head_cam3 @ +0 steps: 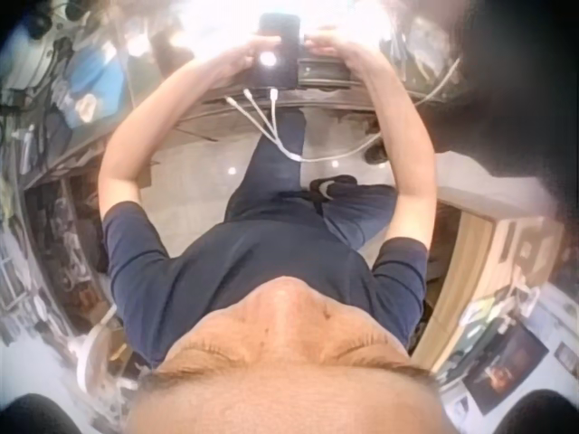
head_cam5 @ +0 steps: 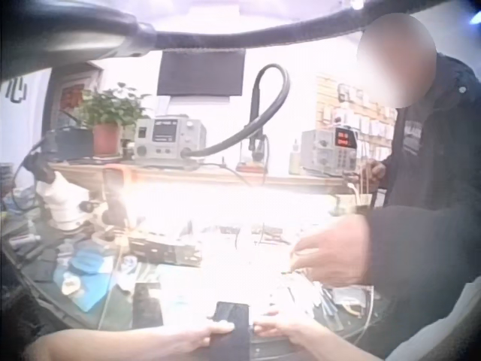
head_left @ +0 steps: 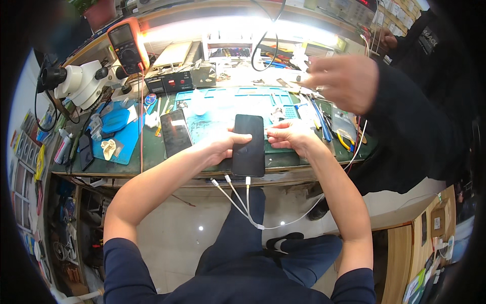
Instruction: The person applies adhesive to the internal frame of a disassembled smartphone, then places the back cover onto the device and presses it into place. They wipe the exterior with a cloth, connect a charging cable, and test the screen by tapping it. The person then handles a second smartphone, connecting it to a cable and inspecting its screen and back.
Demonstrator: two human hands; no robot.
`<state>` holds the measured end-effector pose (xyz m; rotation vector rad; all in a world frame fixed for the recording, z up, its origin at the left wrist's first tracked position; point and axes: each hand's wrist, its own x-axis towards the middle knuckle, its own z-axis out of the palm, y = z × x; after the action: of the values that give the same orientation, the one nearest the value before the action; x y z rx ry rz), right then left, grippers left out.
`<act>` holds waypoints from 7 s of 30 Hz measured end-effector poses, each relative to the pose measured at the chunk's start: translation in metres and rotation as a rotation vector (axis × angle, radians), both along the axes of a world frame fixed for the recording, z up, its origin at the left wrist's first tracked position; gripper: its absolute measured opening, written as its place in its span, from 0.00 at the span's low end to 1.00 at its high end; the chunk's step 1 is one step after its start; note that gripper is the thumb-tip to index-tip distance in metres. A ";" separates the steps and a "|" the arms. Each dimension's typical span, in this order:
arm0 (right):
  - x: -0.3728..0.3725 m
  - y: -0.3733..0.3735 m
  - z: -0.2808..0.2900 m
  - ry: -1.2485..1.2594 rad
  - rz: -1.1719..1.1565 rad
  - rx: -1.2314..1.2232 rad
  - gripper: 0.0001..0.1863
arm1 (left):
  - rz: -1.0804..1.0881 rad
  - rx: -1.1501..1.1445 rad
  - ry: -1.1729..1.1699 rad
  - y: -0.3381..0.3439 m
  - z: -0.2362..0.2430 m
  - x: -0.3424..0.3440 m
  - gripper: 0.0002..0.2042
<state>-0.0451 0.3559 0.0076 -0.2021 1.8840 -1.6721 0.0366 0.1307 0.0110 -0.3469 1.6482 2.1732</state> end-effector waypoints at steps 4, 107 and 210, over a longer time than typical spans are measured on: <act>-0.001 0.002 0.003 0.069 -0.035 0.071 0.14 | 0.011 -0.032 0.005 -0.012 -0.009 -0.008 0.20; 0.079 -0.020 -0.003 1.210 -0.451 0.583 0.10 | 0.349 -1.744 1.254 -0.112 -0.039 0.142 0.10; 0.017 0.017 0.007 1.057 -0.027 0.816 0.12 | 0.270 -0.818 0.927 -0.014 0.008 0.095 0.05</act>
<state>-0.0278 0.3728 0.0143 -0.8193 3.1543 -0.6430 0.1313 0.1163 0.0194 0.3264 3.1424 1.7913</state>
